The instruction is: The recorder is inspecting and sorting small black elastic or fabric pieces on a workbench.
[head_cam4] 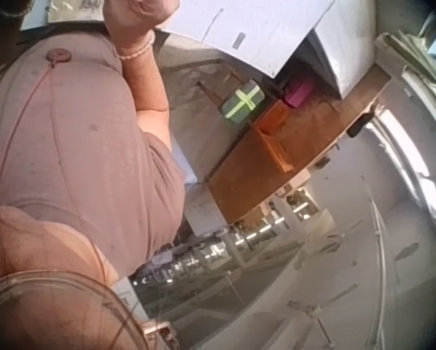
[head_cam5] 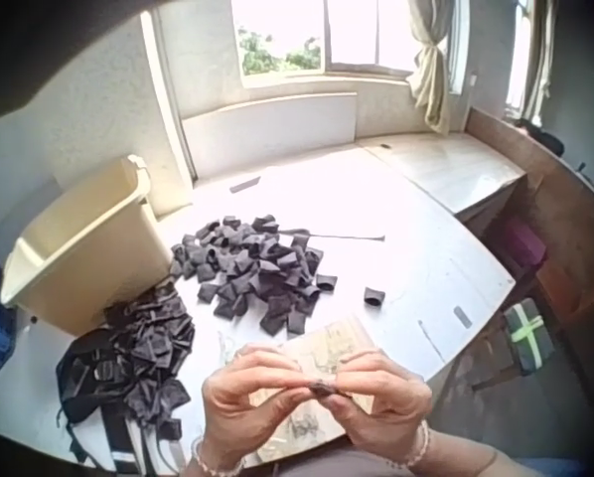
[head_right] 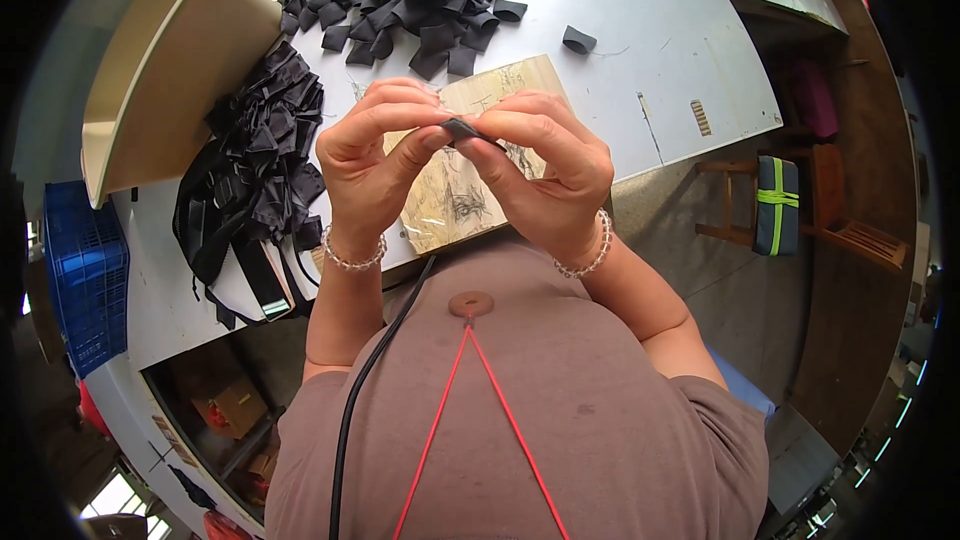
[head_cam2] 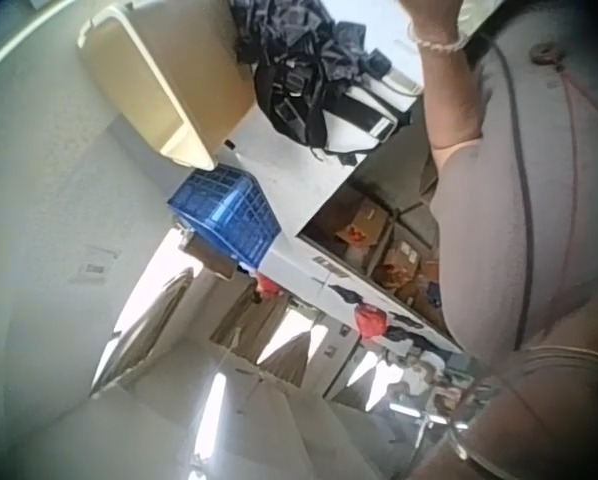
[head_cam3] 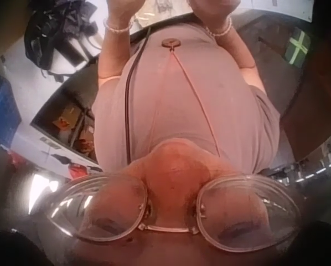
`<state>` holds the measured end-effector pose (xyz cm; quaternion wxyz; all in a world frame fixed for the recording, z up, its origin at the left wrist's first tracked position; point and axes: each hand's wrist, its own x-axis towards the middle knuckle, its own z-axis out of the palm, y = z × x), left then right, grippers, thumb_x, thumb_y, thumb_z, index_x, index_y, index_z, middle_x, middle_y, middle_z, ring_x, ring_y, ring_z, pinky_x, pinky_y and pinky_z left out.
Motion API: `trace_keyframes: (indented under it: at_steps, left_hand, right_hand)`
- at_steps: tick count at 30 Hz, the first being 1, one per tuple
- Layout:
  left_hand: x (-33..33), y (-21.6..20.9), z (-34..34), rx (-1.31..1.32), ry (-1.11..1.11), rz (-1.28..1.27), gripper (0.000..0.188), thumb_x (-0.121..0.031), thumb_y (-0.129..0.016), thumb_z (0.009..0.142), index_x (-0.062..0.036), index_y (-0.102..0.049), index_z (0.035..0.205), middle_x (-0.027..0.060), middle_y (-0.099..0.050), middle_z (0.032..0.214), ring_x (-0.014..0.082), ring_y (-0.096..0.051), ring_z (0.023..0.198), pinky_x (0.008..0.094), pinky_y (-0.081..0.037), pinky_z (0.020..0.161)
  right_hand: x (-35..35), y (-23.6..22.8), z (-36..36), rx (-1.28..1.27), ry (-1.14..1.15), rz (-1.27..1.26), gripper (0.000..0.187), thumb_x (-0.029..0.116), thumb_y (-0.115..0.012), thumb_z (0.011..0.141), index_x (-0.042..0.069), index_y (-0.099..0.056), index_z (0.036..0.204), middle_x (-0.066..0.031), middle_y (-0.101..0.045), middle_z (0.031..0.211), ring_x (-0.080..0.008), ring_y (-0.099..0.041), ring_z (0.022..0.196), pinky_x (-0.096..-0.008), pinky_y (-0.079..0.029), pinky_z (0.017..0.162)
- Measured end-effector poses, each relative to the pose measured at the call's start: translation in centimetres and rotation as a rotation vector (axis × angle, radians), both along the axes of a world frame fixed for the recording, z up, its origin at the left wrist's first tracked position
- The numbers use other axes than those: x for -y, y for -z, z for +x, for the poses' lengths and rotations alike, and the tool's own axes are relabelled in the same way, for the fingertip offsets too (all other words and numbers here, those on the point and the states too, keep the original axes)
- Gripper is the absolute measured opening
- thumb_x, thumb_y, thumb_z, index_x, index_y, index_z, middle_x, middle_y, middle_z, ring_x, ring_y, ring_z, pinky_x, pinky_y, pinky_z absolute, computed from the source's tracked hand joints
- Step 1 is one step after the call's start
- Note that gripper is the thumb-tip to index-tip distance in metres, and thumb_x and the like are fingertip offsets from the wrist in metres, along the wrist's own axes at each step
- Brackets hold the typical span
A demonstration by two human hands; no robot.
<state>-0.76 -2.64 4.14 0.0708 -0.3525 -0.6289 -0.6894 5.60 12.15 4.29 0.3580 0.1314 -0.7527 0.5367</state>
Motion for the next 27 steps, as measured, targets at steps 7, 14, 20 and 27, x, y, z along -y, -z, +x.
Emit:
trace_keyframes:
  at_steps: [7, 14, 20, 27]
  left_hand:
    - [0.0, -0.5, -0.2, -0.104, -0.038, -0.114, 0.010, -0.011, -0.074, 0.072, -0.0060, -0.071, 0.080, 0.0018, -0.066, 0.076, 0.0158, -0.058, 0.075, 0.0277, -0.041, 0.073]
    - [-0.1, 1.7, -0.2, 0.077, 0.006, 0.046, 0.012, -0.012, -0.072, 0.076, -0.0043, -0.069, 0.085, 0.0044, -0.066, 0.079, 0.0161, -0.059, 0.077, 0.0282, -0.043, 0.073]
    - [-0.3, 0.6, 0.2, 0.137, 0.057, 0.054, 0.015, -0.009, -0.071, 0.078, -0.0022, -0.068, 0.091, 0.0072, -0.066, 0.085, 0.0175, -0.058, 0.084, 0.0292, -0.045, 0.077]
    - [-0.6, 0.8, -0.8, 0.002, 0.080, 0.023, 0.017, -0.011, -0.076, 0.071, -0.0056, -0.071, 0.087, 0.0061, -0.065, 0.085, 0.0165, -0.057, 0.081, 0.0270, -0.047, 0.071]
  right_hand:
    - [-0.1, 1.4, -0.3, -0.059, -0.013, -0.004, 0.011, -0.001, -0.072, 0.073, 0.000, -0.066, 0.083, -0.0074, -0.064, 0.075, -0.0170, -0.059, 0.069, -0.0293, -0.048, 0.069]
    - [0.2, 0.4, -0.5, -0.064, 0.032, 0.084, 0.012, -0.001, -0.073, 0.071, 0.001, -0.065, 0.080, -0.0073, -0.063, 0.073, -0.0187, -0.058, 0.067, -0.0291, -0.048, 0.067]
    - [-0.2, 0.5, -0.6, -0.101, 0.060, 0.141, 0.013, -0.002, -0.073, 0.070, 0.003, -0.065, 0.079, -0.0070, -0.063, 0.072, -0.0198, -0.058, 0.067, -0.0283, -0.047, 0.063]
    - [-0.3, 0.5, -0.5, -0.091, 0.087, 0.195, 0.016, -0.003, -0.073, 0.068, 0.004, -0.065, 0.080, -0.0060, -0.063, 0.072, -0.0180, -0.057, 0.064, -0.0264, -0.045, 0.057]
